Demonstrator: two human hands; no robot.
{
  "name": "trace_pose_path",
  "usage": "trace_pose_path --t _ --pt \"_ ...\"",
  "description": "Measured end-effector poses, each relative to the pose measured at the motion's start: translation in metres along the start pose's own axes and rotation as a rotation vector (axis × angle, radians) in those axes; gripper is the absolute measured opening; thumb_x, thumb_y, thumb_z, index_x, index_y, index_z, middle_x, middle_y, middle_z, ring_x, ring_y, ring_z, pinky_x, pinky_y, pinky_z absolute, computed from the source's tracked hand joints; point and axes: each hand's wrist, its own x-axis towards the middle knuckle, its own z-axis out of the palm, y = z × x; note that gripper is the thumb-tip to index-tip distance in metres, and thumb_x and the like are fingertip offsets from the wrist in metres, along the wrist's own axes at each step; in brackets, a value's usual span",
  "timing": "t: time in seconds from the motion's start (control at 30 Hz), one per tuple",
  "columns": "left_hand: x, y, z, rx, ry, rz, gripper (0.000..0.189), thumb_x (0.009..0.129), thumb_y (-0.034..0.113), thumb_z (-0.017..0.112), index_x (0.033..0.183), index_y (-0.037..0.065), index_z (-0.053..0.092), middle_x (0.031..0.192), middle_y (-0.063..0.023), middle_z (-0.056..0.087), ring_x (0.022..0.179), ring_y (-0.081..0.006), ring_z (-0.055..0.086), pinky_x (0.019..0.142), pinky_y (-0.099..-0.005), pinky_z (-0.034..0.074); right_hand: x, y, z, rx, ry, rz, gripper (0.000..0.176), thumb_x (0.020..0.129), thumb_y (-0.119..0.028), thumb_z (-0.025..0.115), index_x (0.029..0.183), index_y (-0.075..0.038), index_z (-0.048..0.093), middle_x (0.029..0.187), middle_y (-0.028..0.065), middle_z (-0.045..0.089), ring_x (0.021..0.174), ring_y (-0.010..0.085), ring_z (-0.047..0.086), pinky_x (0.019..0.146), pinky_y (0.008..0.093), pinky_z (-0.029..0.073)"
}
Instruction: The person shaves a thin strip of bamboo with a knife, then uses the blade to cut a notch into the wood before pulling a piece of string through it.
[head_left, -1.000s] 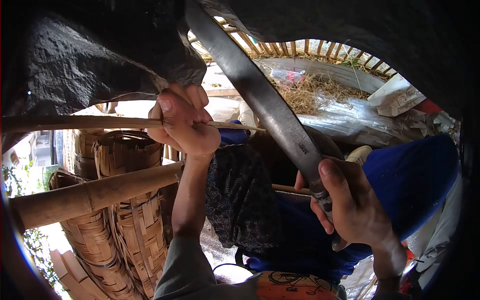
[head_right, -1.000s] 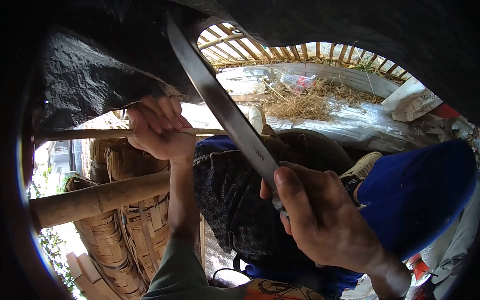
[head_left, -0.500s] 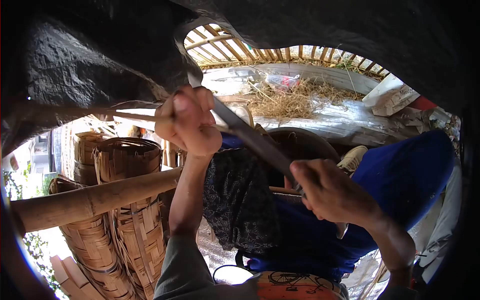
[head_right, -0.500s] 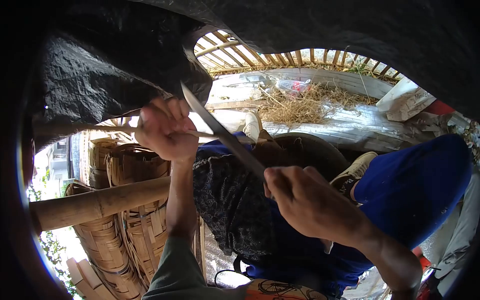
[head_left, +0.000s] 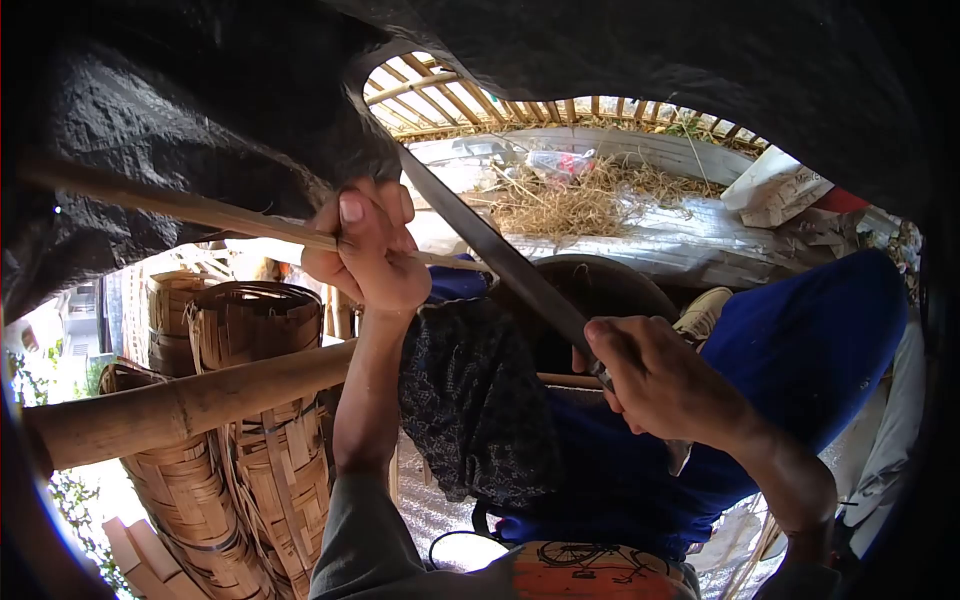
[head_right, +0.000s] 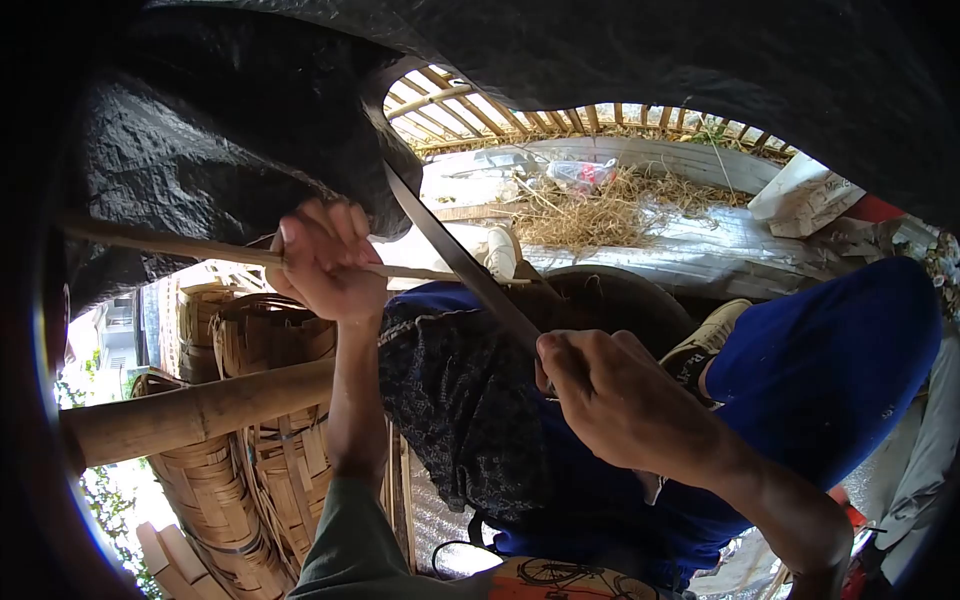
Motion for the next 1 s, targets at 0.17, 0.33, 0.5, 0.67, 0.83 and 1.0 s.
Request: trace_pose_path --t 0.17,0.33,0.5,0.67,0.83,1.0 --pt "0.005 0.005 0.001 0.017 -0.029 -0.058 0.022 0.090 0.014 0.040 0.072 0.002 0.038 0.049 -0.0033 0.031 0.037 -0.0081 0.027 0.037 -0.0222 0.020 0.005 -0.005 0.003 0.119 -0.178 0.228 0.017 0.093 -0.012 0.043 0.100 0.002 0.049 0.086 0.0067 0.053 0.077 0.0183 0.052 0.068 0.0316 0.040" --pt "0.011 -0.002 0.007 0.046 0.007 -0.063 0.032 0.089 0.016 0.041 0.060 0.008 0.031 0.048 -0.0026 0.029 0.037 -0.0083 0.023 0.035 -0.0215 0.020 -0.001 0.012 0.013 0.086 -0.068 0.130 0.019 0.095 -0.015 0.039 0.090 -0.003 0.053 0.074 0.0095 0.053 0.069 0.0198 0.054 0.068 0.0312 0.042" --pt "0.004 -0.002 0.004 0.011 -0.047 0.008 0.005 0.089 0.010 0.043 0.088 0.005 0.043 0.050 -0.0024 0.030 0.041 -0.0082 0.027 0.039 -0.0219 0.022 0.007 -0.005 0.006 0.434 -0.085 0.394 0.023 0.095 -0.017 0.039 0.086 -0.002 0.053 0.065 0.0081 0.051 0.056 0.0168 0.053 0.055 0.0319 0.043" --pt "0.000 0.001 0.020 -0.053 0.069 -0.015 0.030 0.089 0.011 0.042 0.061 0.003 0.035 0.046 -0.0028 0.031 0.037 -0.0074 0.025 0.037 -0.0216 0.021 0.005 -0.002 0.003 0.477 -0.131 0.414 0.017 0.094 -0.014 0.040 0.091 -0.001 0.052 0.068 0.0074 0.053 0.054 0.0167 0.054 0.052 0.0337 0.041" --pt "0.012 0.006 0.019 0.176 -0.098 -0.117 0.043 0.092 0.019 0.038 0.052 0.010 0.027 0.046 -0.0025 0.026 0.036 -0.0093 0.020 0.036 -0.0215 0.019 -0.004 0.008 0.025 0.235 0.038 0.081 0.024 0.094 -0.020 0.037 0.098 0.000 0.050 0.071 0.0036 0.051 0.055 0.0138 0.052 0.049 0.0298 0.038" --pt "0.004 0.004 0.019 0.099 -0.019 -0.080 0.041 0.092 0.018 0.038 0.053 0.010 0.028 0.047 -0.0023 0.026 0.037 -0.0088 0.019 0.036 -0.0219 0.020 -0.008 0.009 0.033 0.338 0.124 0.088 0.042 0.096 -0.038 0.033 0.087 -0.003 0.055 0.054 -0.0007 0.045 0.041 0.0057 0.044 0.037 0.0211 0.036"
